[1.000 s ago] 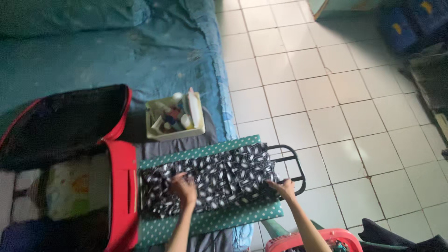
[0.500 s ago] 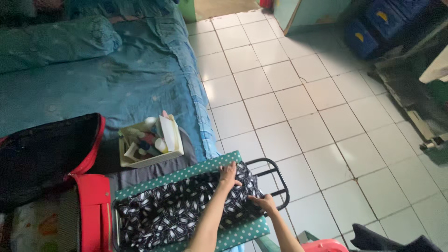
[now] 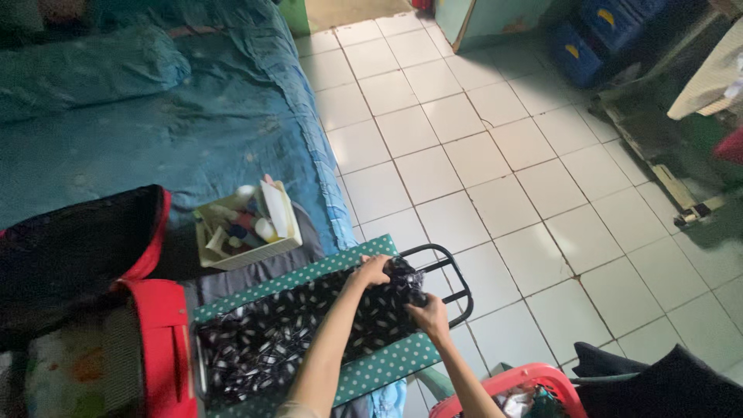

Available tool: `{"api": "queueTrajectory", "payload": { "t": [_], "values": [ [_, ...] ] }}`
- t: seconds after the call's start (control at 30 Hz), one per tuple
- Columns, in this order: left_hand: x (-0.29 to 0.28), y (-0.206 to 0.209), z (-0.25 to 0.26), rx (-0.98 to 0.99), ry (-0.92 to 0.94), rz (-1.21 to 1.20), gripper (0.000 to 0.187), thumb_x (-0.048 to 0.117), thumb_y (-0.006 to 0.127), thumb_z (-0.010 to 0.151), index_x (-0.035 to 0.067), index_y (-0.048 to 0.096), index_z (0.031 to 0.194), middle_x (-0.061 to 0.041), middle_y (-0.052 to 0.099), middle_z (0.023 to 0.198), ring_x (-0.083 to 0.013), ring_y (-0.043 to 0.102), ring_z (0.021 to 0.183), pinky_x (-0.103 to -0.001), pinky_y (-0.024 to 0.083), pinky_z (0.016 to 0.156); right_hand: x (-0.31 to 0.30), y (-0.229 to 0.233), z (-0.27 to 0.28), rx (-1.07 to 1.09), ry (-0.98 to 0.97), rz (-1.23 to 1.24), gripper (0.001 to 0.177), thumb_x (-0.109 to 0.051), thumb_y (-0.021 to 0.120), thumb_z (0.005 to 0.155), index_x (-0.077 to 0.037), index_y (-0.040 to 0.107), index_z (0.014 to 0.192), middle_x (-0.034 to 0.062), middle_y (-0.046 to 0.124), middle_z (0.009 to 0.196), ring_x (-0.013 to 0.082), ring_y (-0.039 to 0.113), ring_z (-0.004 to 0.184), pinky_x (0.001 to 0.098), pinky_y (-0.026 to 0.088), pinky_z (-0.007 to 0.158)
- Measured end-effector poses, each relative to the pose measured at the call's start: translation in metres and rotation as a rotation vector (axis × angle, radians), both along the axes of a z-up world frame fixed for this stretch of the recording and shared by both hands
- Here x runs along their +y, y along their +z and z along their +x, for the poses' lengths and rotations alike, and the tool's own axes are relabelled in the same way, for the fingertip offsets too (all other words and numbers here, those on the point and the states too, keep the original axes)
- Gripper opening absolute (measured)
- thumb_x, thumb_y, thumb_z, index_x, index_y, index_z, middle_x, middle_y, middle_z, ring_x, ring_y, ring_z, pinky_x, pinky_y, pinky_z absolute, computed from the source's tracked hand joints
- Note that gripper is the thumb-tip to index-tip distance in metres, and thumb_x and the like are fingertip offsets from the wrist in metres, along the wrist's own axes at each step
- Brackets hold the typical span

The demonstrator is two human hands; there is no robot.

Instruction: The person folds several pieces of clothing on a small table and places them into an open red suitcase. They handle a patterned shirt, a green polka-dot top, a red top, and a dark gray shirt, folding each by hand before arranging them inside the suitcase.

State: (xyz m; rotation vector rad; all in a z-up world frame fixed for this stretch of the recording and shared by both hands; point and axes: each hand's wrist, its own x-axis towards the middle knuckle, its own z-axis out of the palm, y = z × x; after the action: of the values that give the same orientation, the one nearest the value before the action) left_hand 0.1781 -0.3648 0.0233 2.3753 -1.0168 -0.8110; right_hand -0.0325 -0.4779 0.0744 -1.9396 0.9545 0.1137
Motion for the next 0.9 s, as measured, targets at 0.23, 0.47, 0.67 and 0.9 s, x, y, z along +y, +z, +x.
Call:
{"api": "queueTrajectory", "payload": {
  "t": [0.23,0.47,0.67,0.9],
  "values": [
    [0.126,0.026,0.001,-0.291,0.122,-0.195,0.037,-0.008,0.062,0.073,0.020,0.079,0.090,0.001,0.078,0.103,-0.0197,0.068,0.112,-0.060,0.020,0.115,0.131,0.010,0.019,-0.323,0.270,-0.012,0.054,-0.016,0.081,0.066,0.000,0.067,0.115,0.0209,0.076,0.102,0.0358,0.073,0.096,0.0437,0.058,0.082],
    [0.208,0.050,-0.061,-0.615,0.247,0.077,0.012,0.009,0.062,0.092,0.007,0.073,0.097,-0.008,0.064,0.123,-0.0255,0.057,0.125,-0.059,0.017,0.125,0.209,-0.022,0.031,-0.321,0.630,-0.102,0.085,-0.020,0.099,0.061,0.003,0.053,0.128,0.0321,0.059,0.121,0.0484,0.058,0.113,0.0505,0.049,0.092],
    [0.211,0.042,-0.126,-0.140,0.489,-0.054,0.066,0.000,0.048,0.094,0.006,0.032,0.157,-0.013,0.032,0.165,-0.0310,0.040,0.144,-0.040,0.031,0.119,0.163,-0.012,0.041,-0.026,0.256,-0.223,0.049,-0.036,0.067,0.084,0.002,0.070,0.116,0.0243,0.071,0.113,0.0373,0.068,0.107,0.0438,0.056,0.093],
    [0.170,-0.005,-0.146,0.063,0.847,-0.289,0.063,0.027,0.049,0.104,0.001,0.027,0.157,-0.025,0.029,0.162,-0.0382,0.030,0.150,-0.041,0.028,0.124,0.140,-0.011,0.071,0.267,0.255,-0.288,0.076,-0.054,0.089,0.076,0.004,0.063,0.118,0.0258,0.059,0.126,0.0411,0.059,0.120,0.0465,0.050,0.101]
  ]
}}
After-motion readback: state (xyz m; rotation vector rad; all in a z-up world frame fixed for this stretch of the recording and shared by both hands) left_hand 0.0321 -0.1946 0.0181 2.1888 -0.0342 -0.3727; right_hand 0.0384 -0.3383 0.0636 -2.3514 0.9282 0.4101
